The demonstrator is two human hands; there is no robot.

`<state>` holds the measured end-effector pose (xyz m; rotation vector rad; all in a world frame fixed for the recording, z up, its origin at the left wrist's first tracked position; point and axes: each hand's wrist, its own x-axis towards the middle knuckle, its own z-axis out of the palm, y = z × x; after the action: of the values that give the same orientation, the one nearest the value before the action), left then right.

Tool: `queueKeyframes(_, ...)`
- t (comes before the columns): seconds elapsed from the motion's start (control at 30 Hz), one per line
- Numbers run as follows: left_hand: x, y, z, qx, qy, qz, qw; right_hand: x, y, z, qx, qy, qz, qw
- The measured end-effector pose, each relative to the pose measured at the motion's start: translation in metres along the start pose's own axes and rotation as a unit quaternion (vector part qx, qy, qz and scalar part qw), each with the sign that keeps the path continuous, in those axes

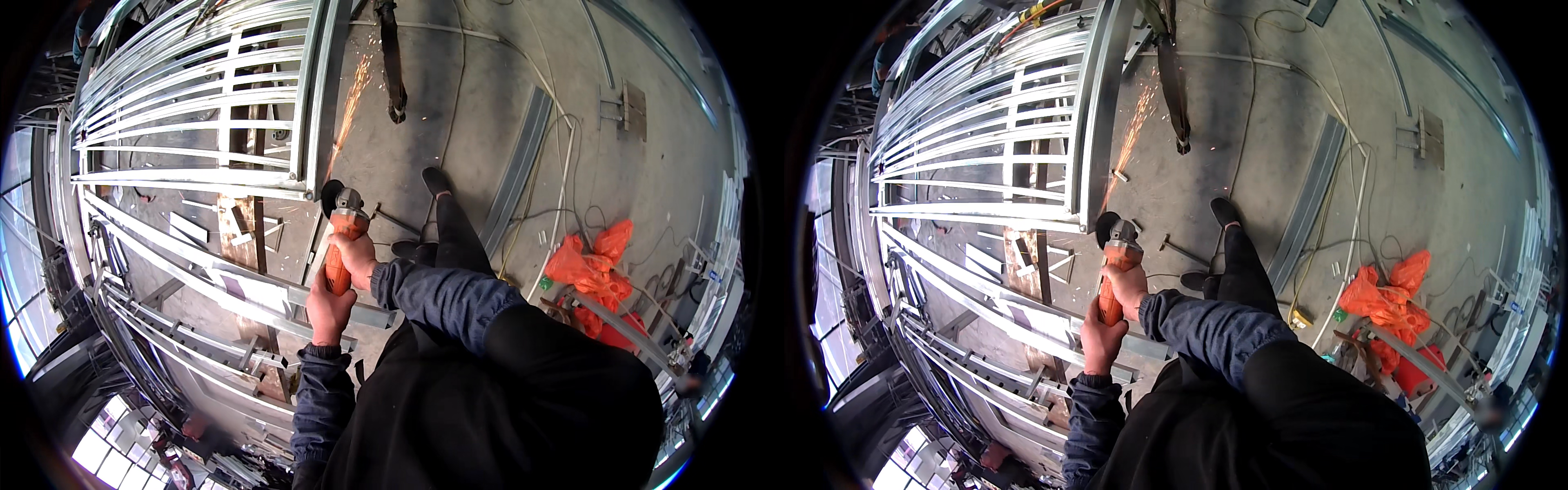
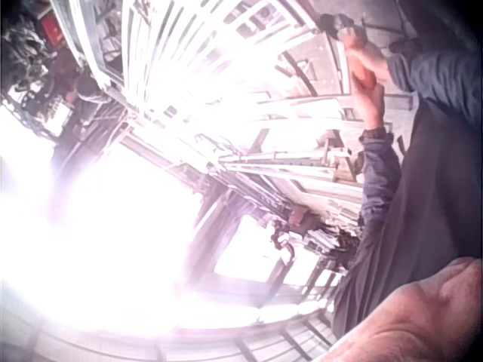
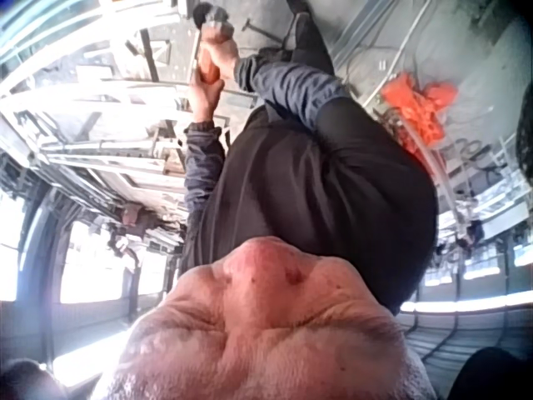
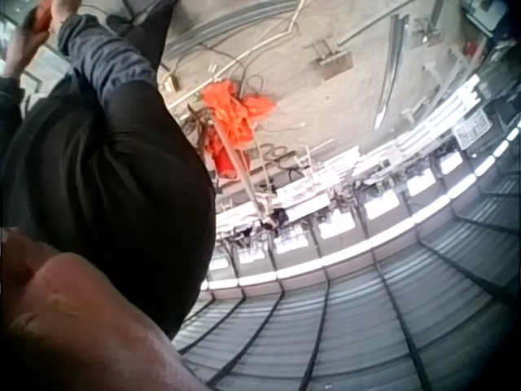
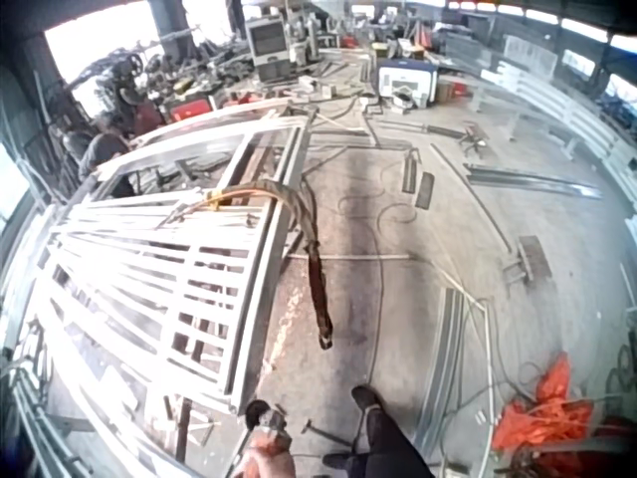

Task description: The person assembles a metal frame by positioning and welding metal bars together, then grinding the welded joints to smooth them. They handle a welding torch and an angle grinder, moving between welding and grinding steps while working on a large rectangular frame structure.

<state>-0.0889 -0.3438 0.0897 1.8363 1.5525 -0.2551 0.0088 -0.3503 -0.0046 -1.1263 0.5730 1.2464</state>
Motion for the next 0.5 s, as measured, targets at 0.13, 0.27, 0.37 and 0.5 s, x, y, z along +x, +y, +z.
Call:
queueKeyframes(0.13, 0.014, -0.010, 0.027, -0.002, -0.024, -0.020, 1.000, 0.033, 0.017, -0.019, -0.035, 0.031, 0.070, 0.996)
queueKeyframes(0.27, 0.023, -0.013, 0.033, 0.034, -0.051, -0.034, 0.998, 0.053, 0.029, -0.033, -0.006, 0.023, 0.117, 0.993)
queueKeyframes(0.37, 0.016, 0.000, 0.022, 0.062, -0.051, -0.029, 0.996, 0.044, 0.027, -0.036, 0.036, -0.015, 0.119, 0.992)
queueKeyframes(0.5, 0.005, 0.016, 0.010, 0.076, -0.039, -0.023, 0.996, 0.028, 0.017, -0.031, 0.068, -0.068, 0.134, 0.986)
